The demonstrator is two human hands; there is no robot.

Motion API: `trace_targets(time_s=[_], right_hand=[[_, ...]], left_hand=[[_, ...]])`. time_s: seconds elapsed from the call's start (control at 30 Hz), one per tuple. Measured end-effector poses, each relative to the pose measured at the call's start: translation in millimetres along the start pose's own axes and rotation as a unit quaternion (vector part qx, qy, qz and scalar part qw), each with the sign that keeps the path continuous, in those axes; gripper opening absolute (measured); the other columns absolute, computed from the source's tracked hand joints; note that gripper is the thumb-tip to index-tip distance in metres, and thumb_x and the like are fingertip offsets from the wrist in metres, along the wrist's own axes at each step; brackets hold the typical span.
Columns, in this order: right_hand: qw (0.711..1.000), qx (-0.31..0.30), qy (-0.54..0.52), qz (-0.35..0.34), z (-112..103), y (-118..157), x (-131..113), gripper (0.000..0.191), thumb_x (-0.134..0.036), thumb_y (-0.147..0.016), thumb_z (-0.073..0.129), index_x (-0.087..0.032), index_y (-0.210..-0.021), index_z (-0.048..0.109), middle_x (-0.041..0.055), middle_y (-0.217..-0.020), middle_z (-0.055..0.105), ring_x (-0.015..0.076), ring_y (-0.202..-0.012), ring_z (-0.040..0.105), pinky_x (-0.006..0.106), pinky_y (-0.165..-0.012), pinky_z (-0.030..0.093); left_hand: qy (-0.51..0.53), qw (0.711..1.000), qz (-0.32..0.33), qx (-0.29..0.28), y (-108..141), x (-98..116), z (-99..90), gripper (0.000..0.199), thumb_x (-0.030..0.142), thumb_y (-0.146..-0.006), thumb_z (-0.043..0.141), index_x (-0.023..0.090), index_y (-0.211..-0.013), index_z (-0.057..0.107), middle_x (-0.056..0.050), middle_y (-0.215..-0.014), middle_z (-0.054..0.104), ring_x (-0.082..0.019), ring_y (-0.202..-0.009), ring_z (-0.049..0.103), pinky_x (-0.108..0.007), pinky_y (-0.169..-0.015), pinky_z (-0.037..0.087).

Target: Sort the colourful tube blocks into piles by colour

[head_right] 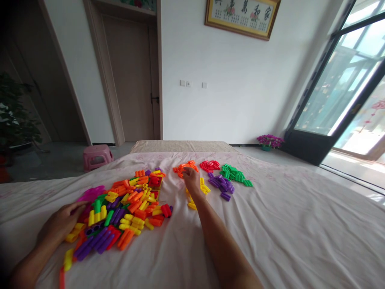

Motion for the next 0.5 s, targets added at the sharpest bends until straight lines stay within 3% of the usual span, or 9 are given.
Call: trace_targets(time_s=[0.07,0.13,0.27,0.4,0.5], right_hand=[[0.998,-0.060,-0.028,0.000,11.6,8.1,-5.9,0.028,-0.023,-0.078,0.060,-0.015,-0.103,0.071,0.0060,-0.088,0.074,0.0151,-0.073,0.068,0.024,-0.066,0.052],[0.984,-0.176,-0.030,0.006,28.1,20.3,-15.5,0.024,-0.022,-0.077,0.064,-0.014,-0.098,0.072,0.0052,-0.083,0.073,0.0133,-0.067,0.066,0.021,-0.059,0.049],[0.927,-0.374,0.029,0.008,46.6,49.6,-37.8,0.022,-0.027,-0.077,0.069,-0.016,-0.095,0.074,0.0028,-0.078,0.072,0.0115,-0.064,0.065,0.018,-0.055,0.045],[0.872,-0.469,0.136,-0.030,50.5,68.9,-52.8,0.043,-0.040,-0.067,0.080,-0.019,-0.104,0.074,0.0006,-0.082,0.071,0.0105,-0.066,0.062,0.017,-0.057,0.044],[0.833,-0.523,0.175,-0.027,55.2,81.6,-51.8,0.051,-0.040,-0.062,0.084,-0.020,-0.107,0.073,0.0000,-0.083,0.071,0.0104,-0.063,0.062,0.017,-0.054,0.044]], left_hand=[[0.002,1.000,-0.002,-0.004,-0.2,-0.8,0.6,0.055,0.057,-0.090,0.034,0.027,-0.118,0.069,-0.009,-0.127,0.066,-0.029,-0.107,0.064,-0.036,-0.089,0.047],[0.008,1.000,-0.004,-0.010,-1.4,-3.3,2.8,0.054,0.058,-0.090,0.034,0.027,-0.119,0.069,-0.009,-0.127,0.066,-0.028,-0.107,0.064,-0.035,-0.090,0.046],[0.016,1.000,-0.002,-0.015,-3.9,-7.2,6.0,0.054,0.059,-0.090,0.035,0.028,-0.119,0.069,-0.008,-0.128,0.066,-0.028,-0.107,0.064,-0.035,-0.090,0.046],[0.012,1.000,-0.003,-0.020,-3.5,-5.5,5.5,0.056,0.060,-0.090,0.032,0.028,-0.120,0.068,-0.009,-0.130,0.064,-0.029,-0.108,0.063,-0.036,-0.090,0.046],[-0.009,1.000,-0.006,-0.017,-3.5,-5.6,4.7,0.059,0.061,-0.090,0.030,0.028,-0.121,0.068,-0.010,-0.130,0.065,-0.029,-0.106,0.065,-0.036,-0.085,0.048]])
Point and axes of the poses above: each hand's wrist, its own y-axis away from the middle knuckle, its own z-axis out of the palm, x = y × z, the point moved 7 cm from there along -y, towards the middle knuckle
